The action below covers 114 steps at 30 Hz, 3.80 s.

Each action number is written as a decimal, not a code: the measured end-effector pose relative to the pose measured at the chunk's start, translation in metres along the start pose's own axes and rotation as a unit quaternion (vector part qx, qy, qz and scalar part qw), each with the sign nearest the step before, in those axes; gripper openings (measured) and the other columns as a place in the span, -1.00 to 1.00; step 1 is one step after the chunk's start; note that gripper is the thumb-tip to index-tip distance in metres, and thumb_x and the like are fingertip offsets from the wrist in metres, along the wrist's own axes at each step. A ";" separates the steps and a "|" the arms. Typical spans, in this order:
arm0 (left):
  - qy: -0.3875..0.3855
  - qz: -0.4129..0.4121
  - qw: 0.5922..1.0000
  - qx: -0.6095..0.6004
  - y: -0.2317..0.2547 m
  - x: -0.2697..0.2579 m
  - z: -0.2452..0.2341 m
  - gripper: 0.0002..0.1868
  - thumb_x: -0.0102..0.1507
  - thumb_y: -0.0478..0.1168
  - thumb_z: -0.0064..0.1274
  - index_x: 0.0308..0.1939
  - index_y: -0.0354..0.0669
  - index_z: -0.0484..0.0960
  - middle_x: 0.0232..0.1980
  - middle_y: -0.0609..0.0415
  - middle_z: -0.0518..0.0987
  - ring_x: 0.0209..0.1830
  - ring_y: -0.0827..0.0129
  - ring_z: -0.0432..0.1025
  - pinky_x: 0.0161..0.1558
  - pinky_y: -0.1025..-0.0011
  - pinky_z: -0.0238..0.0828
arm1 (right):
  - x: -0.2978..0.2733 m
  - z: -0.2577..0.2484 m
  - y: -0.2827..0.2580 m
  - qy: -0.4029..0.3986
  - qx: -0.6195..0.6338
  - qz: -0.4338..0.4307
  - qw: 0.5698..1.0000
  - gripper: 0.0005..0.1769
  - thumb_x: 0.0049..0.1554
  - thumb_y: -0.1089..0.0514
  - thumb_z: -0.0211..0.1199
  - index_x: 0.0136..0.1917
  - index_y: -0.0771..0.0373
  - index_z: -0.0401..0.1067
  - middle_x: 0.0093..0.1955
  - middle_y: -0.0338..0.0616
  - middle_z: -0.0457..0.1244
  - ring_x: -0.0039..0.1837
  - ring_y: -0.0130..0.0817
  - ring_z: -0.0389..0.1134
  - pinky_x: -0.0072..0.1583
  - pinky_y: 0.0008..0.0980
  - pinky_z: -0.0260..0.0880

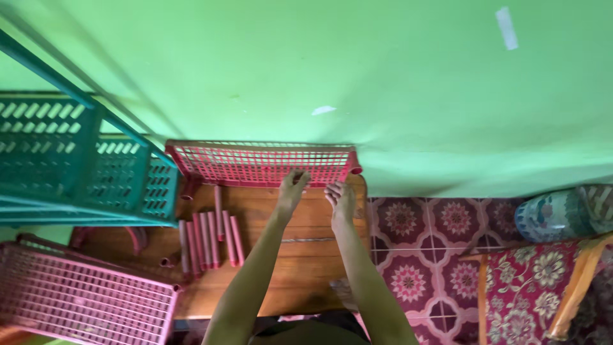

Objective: The person disassembles a pink plastic shelving unit by removing curved and straight rods from the grid panels. The person places the removed rods on a wooden table and sets the grid panels aside.

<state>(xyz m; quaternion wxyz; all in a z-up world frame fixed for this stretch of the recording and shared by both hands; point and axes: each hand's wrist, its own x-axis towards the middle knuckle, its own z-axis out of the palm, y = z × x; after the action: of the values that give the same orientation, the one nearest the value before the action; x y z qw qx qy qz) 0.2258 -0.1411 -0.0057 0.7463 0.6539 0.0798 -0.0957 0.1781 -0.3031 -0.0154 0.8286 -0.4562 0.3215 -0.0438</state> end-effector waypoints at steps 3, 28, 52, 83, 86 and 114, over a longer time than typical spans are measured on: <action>0.040 0.054 0.992 0.108 0.009 0.009 0.046 -0.64 0.33 -0.01 0.14 -0.03 -0.27 0.66 -0.21 0.03 0.70 -0.23 0.35 0.54 -0.19 0.37 0.50 | 0.024 -0.018 -0.040 0.005 0.036 0.021 0.999 -0.43 0.31 -0.16 -0.11 0.22 0.38 0.34 0.04 0.01 0.36 0.03 -0.24 0.45 0.18 -0.25 0.49; 0.170 -0.087 0.979 -0.072 0.004 0.087 0.121 -0.66 0.33 -0.18 0.13 -0.14 -0.53 0.70 -0.25 -0.11 0.71 -0.32 0.34 0.64 -0.26 0.44 0.67 | 0.062 0.011 -0.091 -0.145 -0.201 0.059 0.967 -0.59 0.37 -0.09 0.00 -0.14 0.24 0.35 -0.43 -0.34 0.14 -0.53 -0.62 -0.02 -0.47 -0.56 -0.04; 0.070 -0.090 0.975 -0.190 0.025 0.073 0.110 -0.68 0.37 -0.19 0.06 -0.13 -0.50 0.68 -0.17 -0.13 0.71 -0.26 0.32 0.62 -0.16 0.44 0.63 | -0.058 -0.002 -0.094 -0.210 -0.161 -0.012 0.964 -0.71 0.35 -0.09 0.11 -0.06 0.15 0.31 -0.32 -0.35 0.17 -0.39 -0.61 0.07 -0.35 -0.51 0.05; 0.076 0.281 0.940 0.175 0.099 -0.294 0.026 -0.70 0.23 -0.36 0.28 0.02 -0.31 0.60 0.09 -0.06 0.56 -0.01 0.24 0.60 -0.05 0.36 0.67 | -0.159 -0.077 -0.007 -0.338 -0.313 -0.276 0.843 -0.52 0.14 0.49 0.31 0.31 0.29 0.38 0.20 -0.11 0.25 0.24 -0.34 0.35 0.21 -0.40 0.41; 0.067 0.263 0.951 0.149 0.085 -0.313 -0.019 -0.81 0.28 -0.37 0.20 -0.04 -0.34 0.62 0.07 -0.07 0.58 -0.02 0.23 0.61 -0.04 0.34 0.68 | -0.193 -0.065 0.028 -0.329 -0.312 -0.248 0.856 -0.52 0.12 0.43 0.34 0.30 0.31 0.40 0.20 -0.14 0.29 0.19 -0.40 0.37 0.18 -0.42 0.43; 0.303 0.090 0.946 0.075 0.015 -0.329 -0.268 -0.73 0.27 -0.26 0.23 0.01 -0.27 0.61 -0.12 -0.03 0.71 -0.15 0.39 0.61 -0.11 0.42 0.58 | -0.279 0.102 0.177 -0.431 -0.286 0.008 0.856 -0.40 0.13 0.14 0.39 0.39 0.33 0.35 0.07 -0.12 0.39 0.11 -0.38 0.44 0.13 -0.42 0.46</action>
<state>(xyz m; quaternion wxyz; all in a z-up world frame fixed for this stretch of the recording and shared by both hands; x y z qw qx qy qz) -0.0873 0.1396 0.0539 0.6412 0.7105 0.2357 0.1687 -0.0226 -0.0244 0.0216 0.7178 -0.6437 -0.0655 0.2572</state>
